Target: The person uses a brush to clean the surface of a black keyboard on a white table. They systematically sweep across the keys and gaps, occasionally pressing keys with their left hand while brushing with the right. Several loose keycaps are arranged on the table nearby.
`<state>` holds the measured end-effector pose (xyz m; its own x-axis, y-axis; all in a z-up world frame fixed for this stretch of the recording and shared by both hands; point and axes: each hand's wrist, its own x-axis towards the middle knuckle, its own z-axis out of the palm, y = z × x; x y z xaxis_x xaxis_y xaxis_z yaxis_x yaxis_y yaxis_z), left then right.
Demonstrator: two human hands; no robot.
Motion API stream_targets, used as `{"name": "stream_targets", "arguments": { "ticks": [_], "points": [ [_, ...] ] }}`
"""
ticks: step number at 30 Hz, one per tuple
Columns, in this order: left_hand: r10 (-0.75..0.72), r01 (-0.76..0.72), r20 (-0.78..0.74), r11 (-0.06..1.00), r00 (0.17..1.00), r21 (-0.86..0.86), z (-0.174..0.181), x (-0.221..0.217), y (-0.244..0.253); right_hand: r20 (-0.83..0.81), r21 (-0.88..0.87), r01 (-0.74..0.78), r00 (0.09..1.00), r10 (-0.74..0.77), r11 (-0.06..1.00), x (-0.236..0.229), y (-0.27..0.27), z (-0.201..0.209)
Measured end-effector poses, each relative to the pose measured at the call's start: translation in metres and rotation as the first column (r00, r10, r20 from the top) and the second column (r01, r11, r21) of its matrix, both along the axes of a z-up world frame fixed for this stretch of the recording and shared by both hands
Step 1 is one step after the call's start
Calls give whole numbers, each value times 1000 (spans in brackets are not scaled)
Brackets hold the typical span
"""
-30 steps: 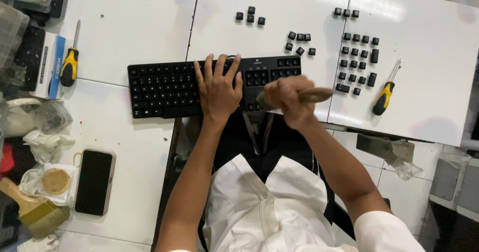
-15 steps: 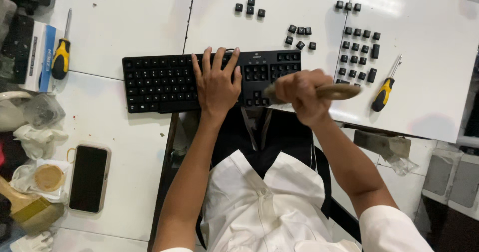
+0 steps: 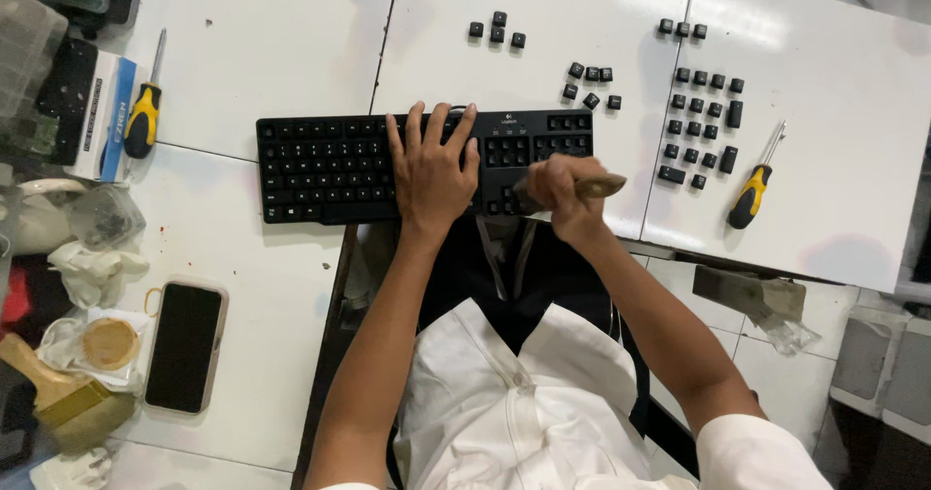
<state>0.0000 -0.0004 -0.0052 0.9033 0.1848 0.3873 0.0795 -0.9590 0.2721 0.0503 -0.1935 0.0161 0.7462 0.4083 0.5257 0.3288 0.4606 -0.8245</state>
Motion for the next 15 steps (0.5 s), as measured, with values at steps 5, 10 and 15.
{"name": "stream_targets", "arguments": {
  "ticks": [5, 10, 15],
  "points": [
    [-2, 2, -4, 1000, 1000, -5, 4, -1, -1, 113, -154, 103, 990, -87, 983, -39, 24, -23],
    [1, -1, -10, 1000, 1000, -10, 2, 4, 1, 170, -158, 169, 975, -142, 973, -42, 41, 4],
    [50, -50, -19, 999, 999, -21, -2, 0, -3, 398, -151, 618, 753, -524, 772, -23, 14, -12]
  ]
}}
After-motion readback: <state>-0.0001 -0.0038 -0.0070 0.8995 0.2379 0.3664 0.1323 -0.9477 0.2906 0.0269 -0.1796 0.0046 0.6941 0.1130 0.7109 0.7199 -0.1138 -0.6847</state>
